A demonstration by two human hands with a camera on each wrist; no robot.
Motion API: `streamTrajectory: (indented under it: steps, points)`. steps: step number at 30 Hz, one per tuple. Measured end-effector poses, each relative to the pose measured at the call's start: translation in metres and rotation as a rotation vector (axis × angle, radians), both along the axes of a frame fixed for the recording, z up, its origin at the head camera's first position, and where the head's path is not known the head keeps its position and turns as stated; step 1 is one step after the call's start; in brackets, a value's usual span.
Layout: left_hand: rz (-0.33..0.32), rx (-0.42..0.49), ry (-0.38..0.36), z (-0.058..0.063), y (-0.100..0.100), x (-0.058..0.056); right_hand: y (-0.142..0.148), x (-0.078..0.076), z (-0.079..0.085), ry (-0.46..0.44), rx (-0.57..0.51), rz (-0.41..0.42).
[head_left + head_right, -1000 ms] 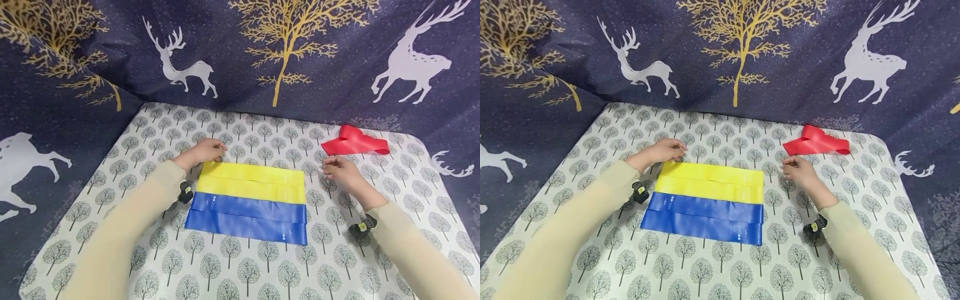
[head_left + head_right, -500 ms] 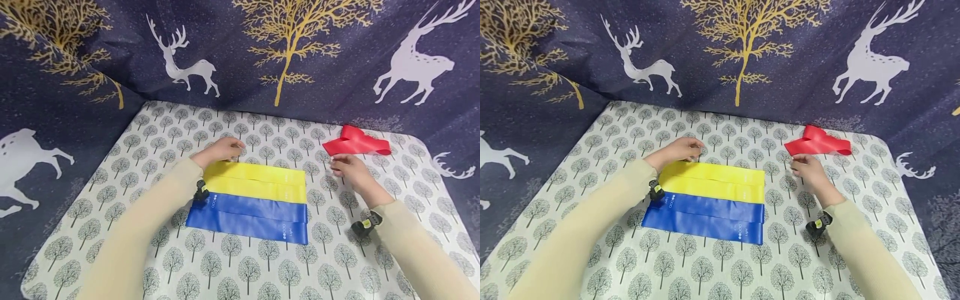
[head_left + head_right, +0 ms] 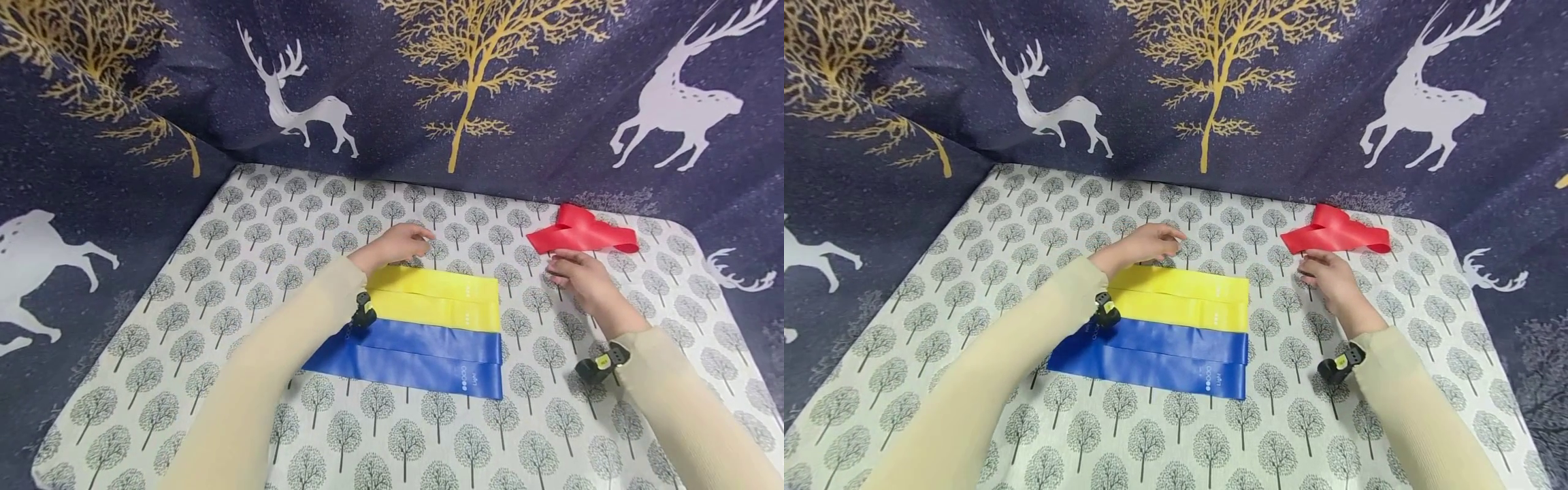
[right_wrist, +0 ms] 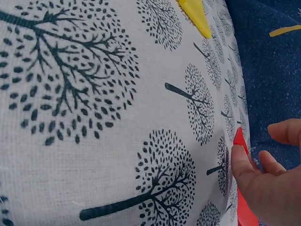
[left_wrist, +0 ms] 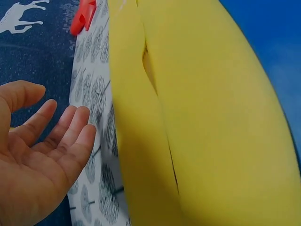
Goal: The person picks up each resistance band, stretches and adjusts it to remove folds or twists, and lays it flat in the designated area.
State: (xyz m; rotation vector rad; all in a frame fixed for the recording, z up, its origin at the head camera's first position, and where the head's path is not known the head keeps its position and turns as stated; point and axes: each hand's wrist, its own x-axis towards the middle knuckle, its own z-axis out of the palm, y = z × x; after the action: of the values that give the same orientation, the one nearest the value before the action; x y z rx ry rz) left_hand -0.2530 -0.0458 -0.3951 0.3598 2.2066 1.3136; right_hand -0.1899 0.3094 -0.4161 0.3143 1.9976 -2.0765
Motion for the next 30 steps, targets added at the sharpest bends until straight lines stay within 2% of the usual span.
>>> streamTrajectory:
  steps: [5, 10, 14, 19, 27, 30]
  points:
    - [0.012, 0.03, -0.027, -0.004, 0.014, -0.003, 0.005, -0.001, 0.003, -0.03, -0.033, -0.048]
    - [0.011, -0.001, 0.035, -0.005, 0.026, -0.001, 0.013, -0.003, 0.004, -0.053, -0.07, -0.077]
    - [-0.015, -0.02, 0.087, -0.004, 0.036, 0.001, 0.019, -0.003, 0.004, -0.065, -0.109, -0.108]
    - [-0.022, -0.041, 0.123, -0.004, 0.049, 0.001, 0.025, -0.004, 0.004, -0.097, -0.209, -0.17]
    - [0.001, 0.003, 0.103, -0.004, 0.065, 0.002, 0.03, -0.009, 0.004, -0.156, -0.25, -0.193]
    - [0.022, 0.036, 0.085, -0.005, 0.069, 0.002, 0.03, -0.012, 0.005, -0.172, -0.321, -0.221]
